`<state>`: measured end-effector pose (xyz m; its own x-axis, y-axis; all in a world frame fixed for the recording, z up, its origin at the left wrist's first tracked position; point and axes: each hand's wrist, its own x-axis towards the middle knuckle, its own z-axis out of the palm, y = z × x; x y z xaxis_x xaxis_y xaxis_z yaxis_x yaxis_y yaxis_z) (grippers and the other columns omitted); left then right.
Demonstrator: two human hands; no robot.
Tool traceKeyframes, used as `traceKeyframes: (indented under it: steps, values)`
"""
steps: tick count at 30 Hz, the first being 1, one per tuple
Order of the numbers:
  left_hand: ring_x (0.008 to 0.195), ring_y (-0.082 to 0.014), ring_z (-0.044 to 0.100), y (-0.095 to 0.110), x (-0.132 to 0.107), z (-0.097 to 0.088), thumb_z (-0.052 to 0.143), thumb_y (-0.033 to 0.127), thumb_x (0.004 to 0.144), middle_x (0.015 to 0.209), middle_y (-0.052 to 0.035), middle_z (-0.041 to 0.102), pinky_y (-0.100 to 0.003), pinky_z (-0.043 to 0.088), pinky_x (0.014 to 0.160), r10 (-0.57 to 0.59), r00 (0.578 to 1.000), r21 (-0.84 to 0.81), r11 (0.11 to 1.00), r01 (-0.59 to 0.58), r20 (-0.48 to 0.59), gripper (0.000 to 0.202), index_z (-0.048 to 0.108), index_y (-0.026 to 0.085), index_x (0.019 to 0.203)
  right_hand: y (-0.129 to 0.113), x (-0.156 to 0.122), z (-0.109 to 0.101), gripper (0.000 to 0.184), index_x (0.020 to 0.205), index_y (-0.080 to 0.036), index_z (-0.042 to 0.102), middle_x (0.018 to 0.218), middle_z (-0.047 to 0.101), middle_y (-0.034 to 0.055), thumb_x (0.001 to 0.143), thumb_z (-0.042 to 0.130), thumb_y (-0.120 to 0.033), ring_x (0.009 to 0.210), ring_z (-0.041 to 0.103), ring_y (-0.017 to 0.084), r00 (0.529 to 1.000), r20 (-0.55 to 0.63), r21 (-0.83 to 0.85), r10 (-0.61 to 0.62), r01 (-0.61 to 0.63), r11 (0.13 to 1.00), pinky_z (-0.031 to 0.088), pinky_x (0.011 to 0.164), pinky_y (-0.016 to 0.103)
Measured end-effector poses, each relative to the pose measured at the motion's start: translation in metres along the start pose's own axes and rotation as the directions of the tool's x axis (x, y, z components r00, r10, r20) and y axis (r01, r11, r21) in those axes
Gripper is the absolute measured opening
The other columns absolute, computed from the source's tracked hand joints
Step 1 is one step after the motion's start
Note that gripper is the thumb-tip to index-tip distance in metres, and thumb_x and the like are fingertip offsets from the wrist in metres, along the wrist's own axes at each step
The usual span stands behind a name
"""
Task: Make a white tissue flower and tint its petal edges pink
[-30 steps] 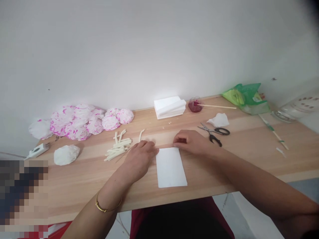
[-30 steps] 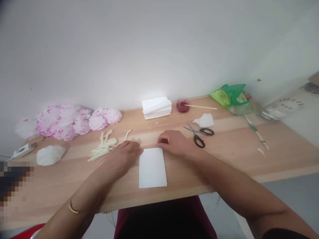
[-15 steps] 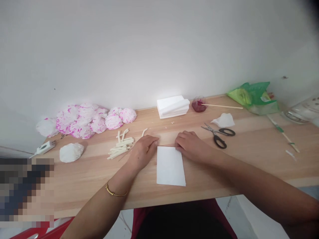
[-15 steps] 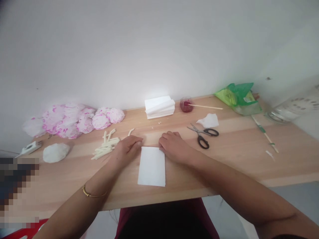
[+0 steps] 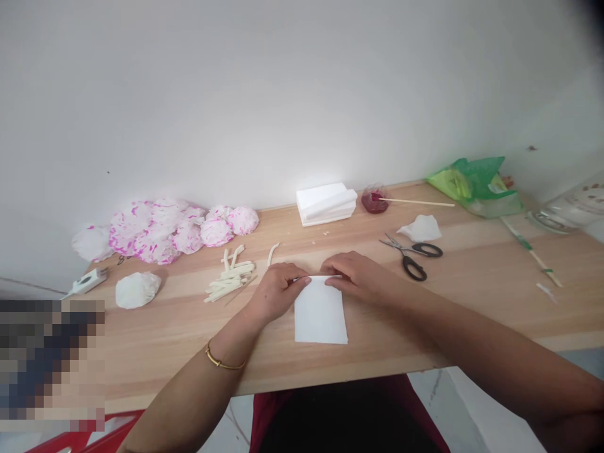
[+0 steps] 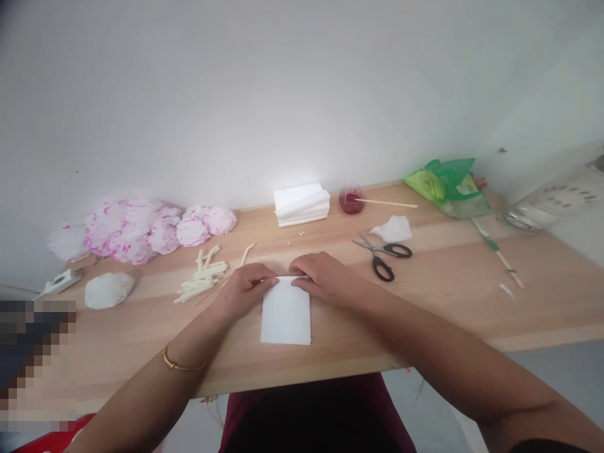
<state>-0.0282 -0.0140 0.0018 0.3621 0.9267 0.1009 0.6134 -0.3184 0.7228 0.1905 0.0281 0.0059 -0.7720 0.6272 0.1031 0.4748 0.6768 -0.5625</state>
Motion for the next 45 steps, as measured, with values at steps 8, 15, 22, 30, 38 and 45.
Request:
traceKeyframes:
  steps: [8,15,22,30,38,45]
  values:
    - [0.075,-0.0144,0.061,0.004,-0.002,0.001,0.06,0.029,0.084,0.081,-0.0047,0.064,-0.028,0.05,0.067,0.074,0.945,-0.045,0.995,-0.093,-0.32,0.014,0.071,0.02,0.085,0.003,0.003,-0.003,0.024,0.086,-0.02,0.067,0.083,0.068,0.0049,0.093,0.047,-0.03,0.081,0.058,0.018,0.962,-0.249,-0.052,-0.11,0.101,0.994,0.042,0.075,0.033]
    - [0.081,-0.0159,0.056,0.018,-0.009,-0.014,0.061,0.017,0.082,0.082,-0.0024,0.063,-0.037,0.047,0.08,0.446,0.767,0.389,0.879,-0.276,-0.462,0.012,0.065,0.024,0.09,-0.008,-0.011,-0.02,0.016,0.092,-0.028,0.069,0.086,0.066,0.0046,0.09,0.054,-0.027,0.084,0.056,0.02,0.822,-0.508,-0.319,-0.258,0.098,0.943,0.04,0.076,0.039]
    - [0.081,-0.0158,0.053,0.035,-0.037,-0.02,0.06,0.012,0.081,0.082,-0.0001,0.064,-0.042,0.041,0.089,0.554,0.765,0.56,0.766,-0.316,-0.327,0.015,0.063,0.026,0.086,-0.01,-0.035,-0.013,0.021,0.099,-0.035,0.066,0.089,0.067,0.002,0.089,0.053,-0.021,0.085,0.055,0.02,0.849,-0.408,-0.352,-0.336,0.194,0.916,0.039,0.076,0.04]
    - [0.082,-0.0173,0.053,0.018,-0.074,0.026,0.053,0.019,0.087,0.079,-0.0034,0.064,-0.037,0.041,0.08,0.166,0.974,0.365,0.926,-0.1,-0.153,0.018,0.066,0.02,0.074,-0.015,-0.051,0.026,0.024,0.082,-0.021,0.067,0.08,0.064,0.004,0.093,0.047,-0.024,0.078,0.052,0.017,0.981,-0.088,-0.123,-0.17,0.159,0.98,0.036,0.076,0.034]
    - [0.086,-0.0203,0.054,0.022,-0.075,0.029,0.048,0.02,0.087,0.083,-0.0055,0.062,-0.041,0.039,0.085,-0.016,0.991,0.342,0.938,0.062,-0.136,0.018,0.065,0.019,0.081,-0.016,-0.049,0.023,0.022,0.086,-0.019,0.066,0.083,0.063,0.0053,0.093,0.046,-0.025,0.082,0.053,0.018,0.998,0.003,0.017,-0.057,0.057,0.998,0.037,0.078,0.034]
    - [0.08,-0.0191,0.054,0.03,-0.061,0.019,0.052,0.017,0.08,0.077,-0.0035,0.061,-0.036,0.04,0.078,-0.168,0.985,0.373,0.912,0.169,-0.035,0.015,0.061,0.018,0.068,-0.016,-0.041,0.023,0.017,0.075,-0.017,0.063,0.083,0.058,0.0062,0.087,0.056,-0.027,0.083,0.05,0.02,0.999,-0.002,-0.017,0.046,-0.046,0.999,0.038,0.078,0.035]
